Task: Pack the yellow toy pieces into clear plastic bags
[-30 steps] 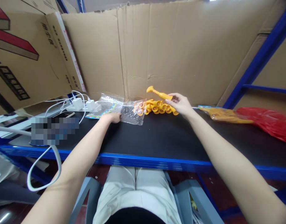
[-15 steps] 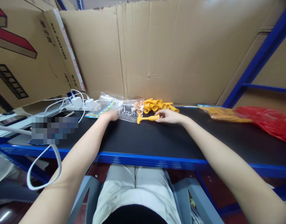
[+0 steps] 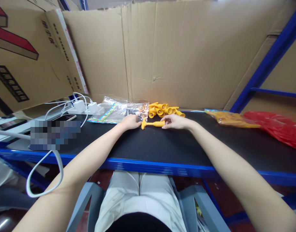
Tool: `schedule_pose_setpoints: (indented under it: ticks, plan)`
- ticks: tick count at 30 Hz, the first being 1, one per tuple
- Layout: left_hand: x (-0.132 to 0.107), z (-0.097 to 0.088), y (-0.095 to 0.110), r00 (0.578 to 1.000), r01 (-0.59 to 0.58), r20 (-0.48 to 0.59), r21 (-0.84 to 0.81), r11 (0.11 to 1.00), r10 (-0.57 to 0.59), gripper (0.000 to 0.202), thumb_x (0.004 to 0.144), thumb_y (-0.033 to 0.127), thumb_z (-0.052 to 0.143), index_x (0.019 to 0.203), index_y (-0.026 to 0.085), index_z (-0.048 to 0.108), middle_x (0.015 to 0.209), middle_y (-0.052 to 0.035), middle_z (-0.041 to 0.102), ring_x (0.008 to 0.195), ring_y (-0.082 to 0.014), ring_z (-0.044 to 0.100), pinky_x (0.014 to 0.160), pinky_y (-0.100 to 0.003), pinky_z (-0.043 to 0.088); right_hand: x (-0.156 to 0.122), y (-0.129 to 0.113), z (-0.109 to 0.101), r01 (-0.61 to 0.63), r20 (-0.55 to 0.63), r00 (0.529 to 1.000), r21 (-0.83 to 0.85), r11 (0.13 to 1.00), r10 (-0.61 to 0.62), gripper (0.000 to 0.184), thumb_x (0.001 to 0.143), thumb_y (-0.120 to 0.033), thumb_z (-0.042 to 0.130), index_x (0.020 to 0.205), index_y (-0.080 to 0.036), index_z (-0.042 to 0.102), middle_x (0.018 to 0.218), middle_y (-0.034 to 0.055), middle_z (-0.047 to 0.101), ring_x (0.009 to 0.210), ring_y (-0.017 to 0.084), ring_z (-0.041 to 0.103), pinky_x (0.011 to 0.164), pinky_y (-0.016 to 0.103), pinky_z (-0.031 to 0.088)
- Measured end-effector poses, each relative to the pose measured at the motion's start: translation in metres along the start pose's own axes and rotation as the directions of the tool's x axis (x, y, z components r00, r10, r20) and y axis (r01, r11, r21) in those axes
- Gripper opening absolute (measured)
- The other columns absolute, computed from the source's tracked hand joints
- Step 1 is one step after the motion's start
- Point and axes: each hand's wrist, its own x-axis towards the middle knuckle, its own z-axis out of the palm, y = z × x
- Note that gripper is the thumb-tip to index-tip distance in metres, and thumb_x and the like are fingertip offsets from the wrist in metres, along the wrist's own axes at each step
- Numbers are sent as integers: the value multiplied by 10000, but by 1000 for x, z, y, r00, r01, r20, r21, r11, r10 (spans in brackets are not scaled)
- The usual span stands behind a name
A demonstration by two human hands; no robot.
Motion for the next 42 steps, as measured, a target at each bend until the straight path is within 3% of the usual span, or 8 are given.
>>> schedule_pose_setpoints:
  ticks: [11, 19, 26, 29, 31, 36, 39, 42]
  plan:
    - [1, -2, -2, 996, -40, -80, -33, 999, 38, 267, 728, 366, 435, 645, 169, 595, 658, -62, 615, 598, -177, 553, 514, -247, 324, 4, 1, 3, 83, -195, 978, 10, 997, -79, 418, 670, -321, 660, 1027, -119, 587, 730, 33, 603, 666, 141, 564, 631, 272, 450]
    - [-13, -15, 19, 937, -301, -210, -80, 950, 279, 258, 759, 308, 403, 654, 159, 586, 610, -26, 579, 544, -131, 475, 536, -240, 319, 5, -22, 23, 224, -235, 953, 111, 968, -193, 402, 652, -337, 672, 984, -125, 595, 707, 11, 576, 635, 118, 538, 613, 260, 444]
    - [-16, -19, 26, 893, -438, -162, -96, 894, 420, 270, 799, 303, 380, 736, 166, 604, 680, -24, 612, 621, -143, 525, 578, -236, 359, 4, -41, 39, 217, -187, 962, 84, 973, -199, 372, 665, -352, 652, 954, -120, 621, 615, -19, 517, 553, 99, 471, 540, 237, 377]
    - [-13, -26, 13, 931, -327, -203, -99, 940, 302, 360, 852, 361, 308, 856, 171, 613, 855, -56, 651, 761, -171, 575, 662, -254, 402, 3, -42, 40, 185, -142, 973, 23, 982, -180, 417, 664, -389, 651, 981, -119, 619, 612, -19, 504, 543, 98, 455, 524, 233, 350]
    - [-10, -29, -5, 976, -56, -214, -51, 997, 44, 370, 844, 383, 321, 911, 157, 605, 914, -98, 652, 839, -216, 589, 703, -288, 420, 3, -41, 39, 162, -126, 979, 2, 987, -161, 428, 665, -401, 650, 987, -120, 618, 620, -16, 503, 545, 97, 452, 522, 231, 343]
    - [-1, -27, -66, 876, 483, -35, 72, 873, -482, 512, 763, 344, 435, 1187, 57, 469, 1144, -241, 559, 1048, -365, 528, 807, -427, 414, 5, -37, 40, 157, -112, 982, 34, 987, -153, 439, 668, -417, 646, 991, -121, 611, 651, 2, 543, 566, 106, 475, 526, 234, 349]
    - [3, -25, -89, 861, 508, 27, 6, 862, -508, 511, 751, 305, 431, 1183, 35, 474, 1147, -242, 558, 1043, -342, 541, 802, -384, 426, 8, -34, 42, 183, -120, 978, 82, 980, -173, 417, 673, -395, 645, 976, -112, 606, 647, 7, 563, 565, 110, 492, 529, 236, 360]
    - [3, -29, -89, 913, 404, 21, -171, 899, -407, 383, 687, 191, 454, 1024, 51, 572, 945, -169, 640, 851, -251, 608, 657, -280, 448, 7, -36, 40, 193, -146, 973, 109, 975, -177, 379, 674, -374, 644, 942, -108, 609, 636, 9, 569, 555, 114, 504, 522, 237, 370]
